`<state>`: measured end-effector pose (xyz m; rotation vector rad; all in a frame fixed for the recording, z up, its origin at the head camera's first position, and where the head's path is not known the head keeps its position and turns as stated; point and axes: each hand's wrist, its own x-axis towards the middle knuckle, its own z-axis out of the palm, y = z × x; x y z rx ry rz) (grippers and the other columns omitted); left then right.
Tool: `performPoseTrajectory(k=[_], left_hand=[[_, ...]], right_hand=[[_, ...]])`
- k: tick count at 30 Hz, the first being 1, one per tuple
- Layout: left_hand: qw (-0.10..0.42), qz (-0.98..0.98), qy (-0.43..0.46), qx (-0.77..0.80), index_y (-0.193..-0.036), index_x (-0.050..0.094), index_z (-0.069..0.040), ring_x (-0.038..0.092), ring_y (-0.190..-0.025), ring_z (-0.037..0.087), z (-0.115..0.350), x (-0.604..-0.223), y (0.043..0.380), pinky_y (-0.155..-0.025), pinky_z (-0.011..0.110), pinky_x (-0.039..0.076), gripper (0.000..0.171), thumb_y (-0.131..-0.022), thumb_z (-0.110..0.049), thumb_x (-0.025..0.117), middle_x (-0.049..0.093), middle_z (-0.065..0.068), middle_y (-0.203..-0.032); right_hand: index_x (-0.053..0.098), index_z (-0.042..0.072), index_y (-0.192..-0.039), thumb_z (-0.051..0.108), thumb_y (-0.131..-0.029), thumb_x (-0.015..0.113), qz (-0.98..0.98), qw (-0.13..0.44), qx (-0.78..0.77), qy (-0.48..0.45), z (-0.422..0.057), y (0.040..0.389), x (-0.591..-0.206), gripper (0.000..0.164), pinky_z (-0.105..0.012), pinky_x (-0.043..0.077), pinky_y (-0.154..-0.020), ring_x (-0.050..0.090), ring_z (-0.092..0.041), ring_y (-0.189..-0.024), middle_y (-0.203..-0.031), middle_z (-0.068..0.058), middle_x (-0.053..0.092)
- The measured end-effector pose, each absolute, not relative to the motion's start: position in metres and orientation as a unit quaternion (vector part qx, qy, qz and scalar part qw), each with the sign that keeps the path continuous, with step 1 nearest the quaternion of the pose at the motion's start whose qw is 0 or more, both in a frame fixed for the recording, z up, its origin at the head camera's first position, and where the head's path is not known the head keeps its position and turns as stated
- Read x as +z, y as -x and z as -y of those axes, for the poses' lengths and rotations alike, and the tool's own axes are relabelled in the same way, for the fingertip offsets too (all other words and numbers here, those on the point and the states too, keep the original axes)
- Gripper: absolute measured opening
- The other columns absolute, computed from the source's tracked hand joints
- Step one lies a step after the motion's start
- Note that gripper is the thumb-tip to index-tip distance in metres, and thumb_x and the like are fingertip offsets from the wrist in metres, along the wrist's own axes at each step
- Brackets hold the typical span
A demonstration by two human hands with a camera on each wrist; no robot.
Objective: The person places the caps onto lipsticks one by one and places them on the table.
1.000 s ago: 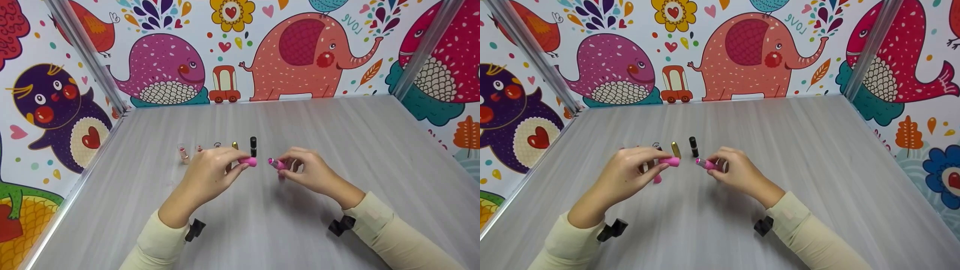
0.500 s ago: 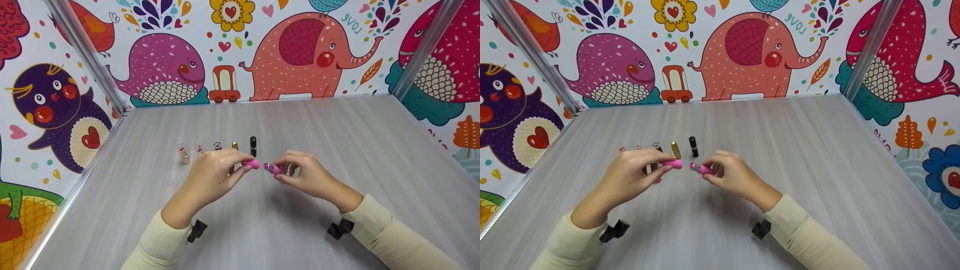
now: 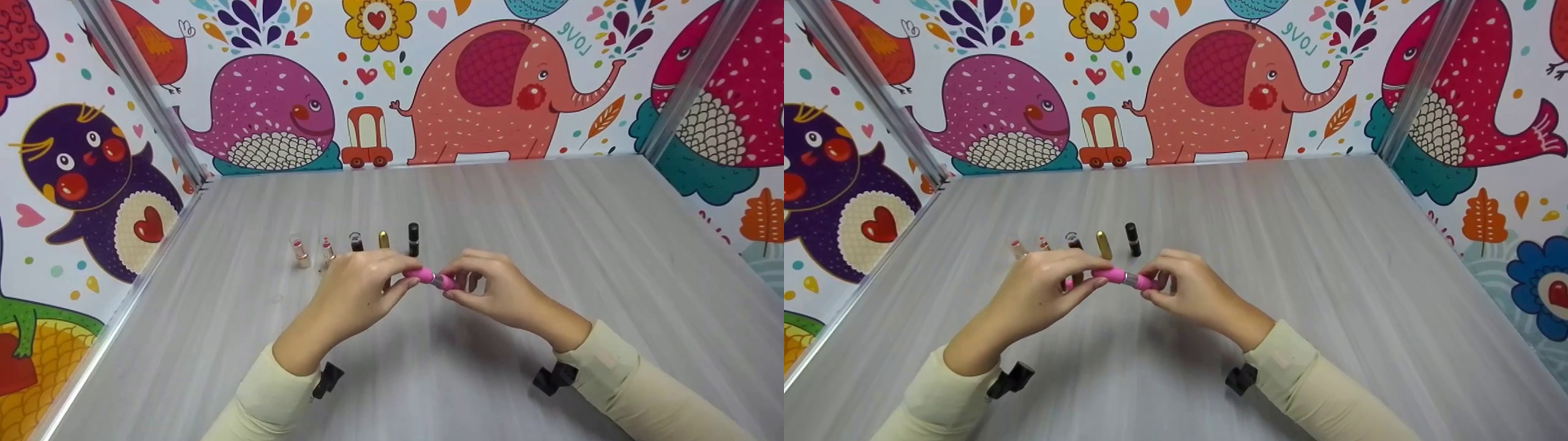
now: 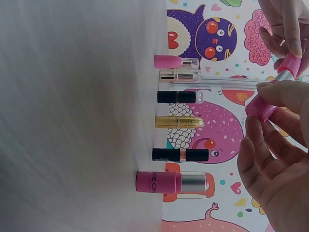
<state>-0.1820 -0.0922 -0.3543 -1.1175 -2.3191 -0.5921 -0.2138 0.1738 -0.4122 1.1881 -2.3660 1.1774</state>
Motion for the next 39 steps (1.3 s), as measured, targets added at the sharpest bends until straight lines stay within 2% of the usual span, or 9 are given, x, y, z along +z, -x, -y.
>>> performPoseTrajectory(k=[11,19,26,34,39], left_hand=[[0.242,0.852,0.413,-0.214,-0.109,0.082,-0.013,0.068,-0.072,0.011,0.088,-0.356,0.181,-0.062,0.025,0.055,0.015,-0.100,-0.024,0.078,0.080,-0.001,-0.099],[0.219,0.852,0.425,-0.214,-0.109,0.082,-0.012,0.072,-0.080,0.011,0.081,-0.364,0.181,-0.070,0.026,0.060,0.014,-0.100,-0.022,0.078,0.080,-0.001,-0.099],[0.221,0.850,0.426,-0.217,-0.108,0.082,-0.012,0.071,-0.077,0.010,0.080,-0.365,0.180,-0.068,0.025,0.059,0.014,-0.099,-0.022,0.079,0.080,-0.001,-0.097],[0.206,0.853,0.425,-0.223,-0.109,0.082,-0.013,0.074,-0.081,0.011,0.079,-0.365,0.180,-0.073,0.025,0.061,0.014,-0.099,-0.023,0.079,0.081,-0.002,-0.099],[0.206,0.850,0.429,-0.226,-0.107,0.082,-0.012,0.072,-0.078,0.011,0.079,-0.366,0.180,-0.070,0.027,0.060,0.014,-0.099,-0.023,0.079,0.080,-0.002,-0.096]], right_hand=[[0.078,0.014,-0.107,0.002,-0.089,0.086,0.804,0.126,0.405,-0.416,-0.172,0.213,-0.413,0.023,-0.027,0.057,-0.066,0.066,-0.009,-0.079,-0.093,0.006,0.069],[0.077,0.014,-0.107,0.005,-0.089,0.086,0.802,0.121,0.401,-0.425,-0.169,0.209,-0.412,0.022,-0.027,0.057,-0.066,0.067,-0.008,-0.081,-0.096,0.007,0.070],[0.077,0.013,-0.108,0.004,-0.090,0.086,0.806,0.106,0.401,-0.421,-0.168,0.206,-0.410,0.022,-0.026,0.058,-0.069,0.068,-0.008,-0.083,-0.099,0.007,0.070],[0.077,0.013,-0.108,0.004,-0.090,0.086,0.805,0.113,0.400,-0.423,-0.168,0.204,-0.411,0.022,-0.028,0.059,-0.068,0.068,-0.009,-0.081,-0.099,0.005,0.071],[0.077,0.013,-0.107,0.003,-0.089,0.086,0.801,0.112,0.406,-0.426,-0.167,0.204,-0.410,0.022,-0.027,0.059,-0.069,0.067,-0.009,-0.081,-0.098,0.006,0.070]])
